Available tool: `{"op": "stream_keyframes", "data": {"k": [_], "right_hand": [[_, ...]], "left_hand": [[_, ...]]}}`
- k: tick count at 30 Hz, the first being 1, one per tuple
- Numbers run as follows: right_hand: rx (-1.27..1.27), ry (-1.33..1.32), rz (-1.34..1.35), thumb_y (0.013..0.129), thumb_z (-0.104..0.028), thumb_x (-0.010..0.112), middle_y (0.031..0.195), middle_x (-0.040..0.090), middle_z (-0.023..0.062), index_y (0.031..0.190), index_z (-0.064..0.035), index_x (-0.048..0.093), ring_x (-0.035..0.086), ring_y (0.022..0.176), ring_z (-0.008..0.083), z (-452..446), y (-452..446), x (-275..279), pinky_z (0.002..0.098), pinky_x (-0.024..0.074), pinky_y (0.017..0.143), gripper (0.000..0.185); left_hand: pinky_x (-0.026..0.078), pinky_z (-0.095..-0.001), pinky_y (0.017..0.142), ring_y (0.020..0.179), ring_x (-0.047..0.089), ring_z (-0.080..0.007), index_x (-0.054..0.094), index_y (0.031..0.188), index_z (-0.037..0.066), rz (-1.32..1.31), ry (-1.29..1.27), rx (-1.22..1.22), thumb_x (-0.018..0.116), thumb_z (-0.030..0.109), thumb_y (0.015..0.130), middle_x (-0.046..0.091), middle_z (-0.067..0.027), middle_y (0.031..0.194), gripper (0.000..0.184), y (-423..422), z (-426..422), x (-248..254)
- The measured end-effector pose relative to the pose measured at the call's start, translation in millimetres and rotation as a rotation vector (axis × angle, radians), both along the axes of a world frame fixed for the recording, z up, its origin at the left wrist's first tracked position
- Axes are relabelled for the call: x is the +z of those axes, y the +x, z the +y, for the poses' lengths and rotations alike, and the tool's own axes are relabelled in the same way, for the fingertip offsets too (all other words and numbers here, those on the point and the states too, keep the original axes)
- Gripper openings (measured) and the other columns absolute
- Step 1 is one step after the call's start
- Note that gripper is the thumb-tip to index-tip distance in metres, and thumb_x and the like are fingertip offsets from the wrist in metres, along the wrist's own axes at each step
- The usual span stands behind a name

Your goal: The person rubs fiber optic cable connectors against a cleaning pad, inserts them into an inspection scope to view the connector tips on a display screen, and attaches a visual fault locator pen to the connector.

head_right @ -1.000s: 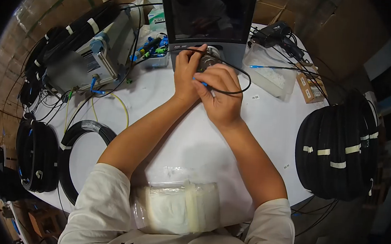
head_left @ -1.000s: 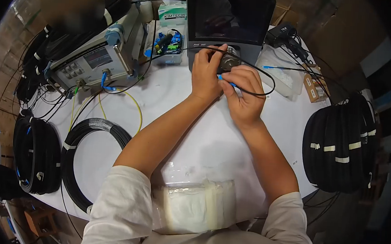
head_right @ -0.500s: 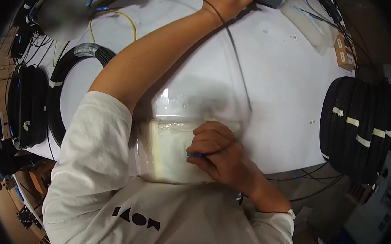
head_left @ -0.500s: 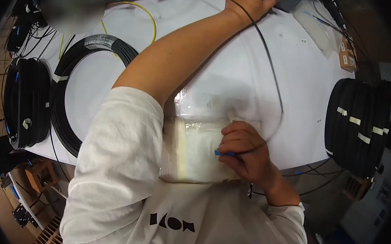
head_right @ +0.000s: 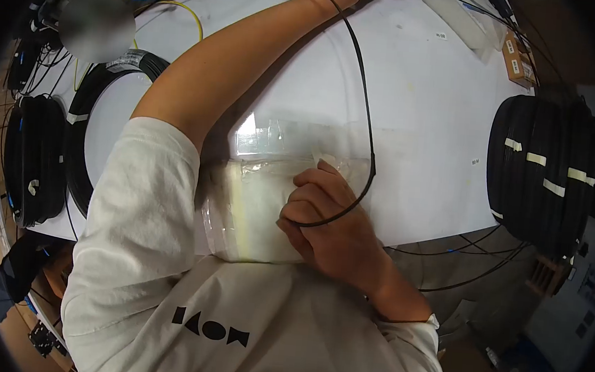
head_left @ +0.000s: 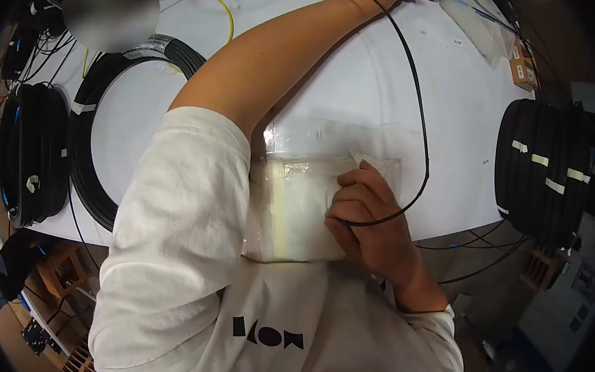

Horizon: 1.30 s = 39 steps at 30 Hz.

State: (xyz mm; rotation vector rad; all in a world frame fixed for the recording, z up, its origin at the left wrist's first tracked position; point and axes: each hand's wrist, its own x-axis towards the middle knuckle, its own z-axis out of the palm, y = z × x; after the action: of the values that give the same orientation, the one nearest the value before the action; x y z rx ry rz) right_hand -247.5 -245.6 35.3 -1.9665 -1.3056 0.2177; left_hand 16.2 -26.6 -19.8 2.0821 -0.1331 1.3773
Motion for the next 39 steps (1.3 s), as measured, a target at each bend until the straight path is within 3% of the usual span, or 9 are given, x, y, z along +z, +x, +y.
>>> {"op": "stream_keyframes", "data": {"k": [15, 18, 24, 30, 33, 39], "right_hand": [[0.076, -0.103, 0.096, 0.082, -0.009, 0.083, 0.100, 0.061, 0.0048, 0.093, -0.0119, 0.064, 0.061, 0.113, 0.0266, -5, 6, 13, 0.0543, 0.0483, 0.114, 0.022], [-0.048, -0.032, 0.167, 0.084, -0.009, 0.081, 0.096, 0.064, 0.0050, 0.097, -0.0108, 0.067, 0.063, 0.110, 0.0302, -4, 2, 5, 0.0591, 0.0435, 0.116, 0.019], [-0.002, -0.008, 0.145, 0.078, -0.009, 0.085, 0.094, 0.061, 0.0038, 0.091, -0.0122, 0.065, 0.062, 0.109, 0.0261, -5, 4, 10, 0.0548, 0.0479, 0.113, 0.024], [0.059, -0.046, 0.161, 0.082, -0.009, 0.084, 0.094, 0.064, 0.0047, 0.097, -0.0112, 0.068, 0.064, 0.107, 0.0301, -7, 5, 11, 0.0584, 0.0420, 0.117, 0.022], [-0.015, -0.006, 0.086, 0.077, -0.009, 0.086, 0.092, 0.061, 0.0040, 0.092, -0.0119, 0.065, 0.063, 0.107, 0.0275, -4, 2, 5, 0.0546, 0.0484, 0.112, 0.025], [-0.011, -0.003, 0.127, 0.078, -0.009, 0.086, 0.092, 0.060, 0.0033, 0.091, -0.0117, 0.065, 0.063, 0.107, 0.0270, -6, 2, 8, 0.0558, 0.0471, 0.113, 0.025]], "left_hand": [[0.046, -0.0467, 0.103, 0.119, 0.054, -0.0376, 0.058, 0.137, 0.013, 0.024, 0.004, 0.018, 0.086, 0.015, 0.073, 0.054, -0.0143, 0.130, 0.070, 1, -1, -1], [0.046, -0.0467, 0.103, 0.119, 0.054, -0.0379, 0.058, 0.137, 0.013, 0.051, -0.010, 0.013, 0.086, 0.014, 0.073, 0.054, -0.0139, 0.130, 0.070, 0, -2, 0], [0.046, -0.0467, 0.102, 0.118, 0.054, -0.0375, 0.059, 0.137, 0.013, 0.021, -0.015, -0.001, 0.085, 0.013, 0.073, 0.055, -0.0135, 0.129, 0.069, -1, -3, 2], [0.046, -0.0466, 0.102, 0.119, 0.054, -0.0378, 0.059, 0.136, 0.013, -0.011, -0.007, -0.016, 0.084, 0.013, 0.072, 0.055, -0.0137, 0.129, 0.069, 1, 0, 0], [0.046, -0.0467, 0.102, 0.119, 0.054, -0.0378, 0.058, 0.137, 0.013, -0.008, -0.004, -0.010, 0.084, 0.013, 0.072, 0.055, -0.0138, 0.129, 0.069, 0, -1, 0], [0.046, -0.0466, 0.102, 0.118, 0.054, -0.0378, 0.058, 0.137, 0.013, 0.014, -0.005, -0.007, 0.084, 0.013, 0.073, 0.055, -0.0139, 0.129, 0.069, 0, -2, 2]]}}
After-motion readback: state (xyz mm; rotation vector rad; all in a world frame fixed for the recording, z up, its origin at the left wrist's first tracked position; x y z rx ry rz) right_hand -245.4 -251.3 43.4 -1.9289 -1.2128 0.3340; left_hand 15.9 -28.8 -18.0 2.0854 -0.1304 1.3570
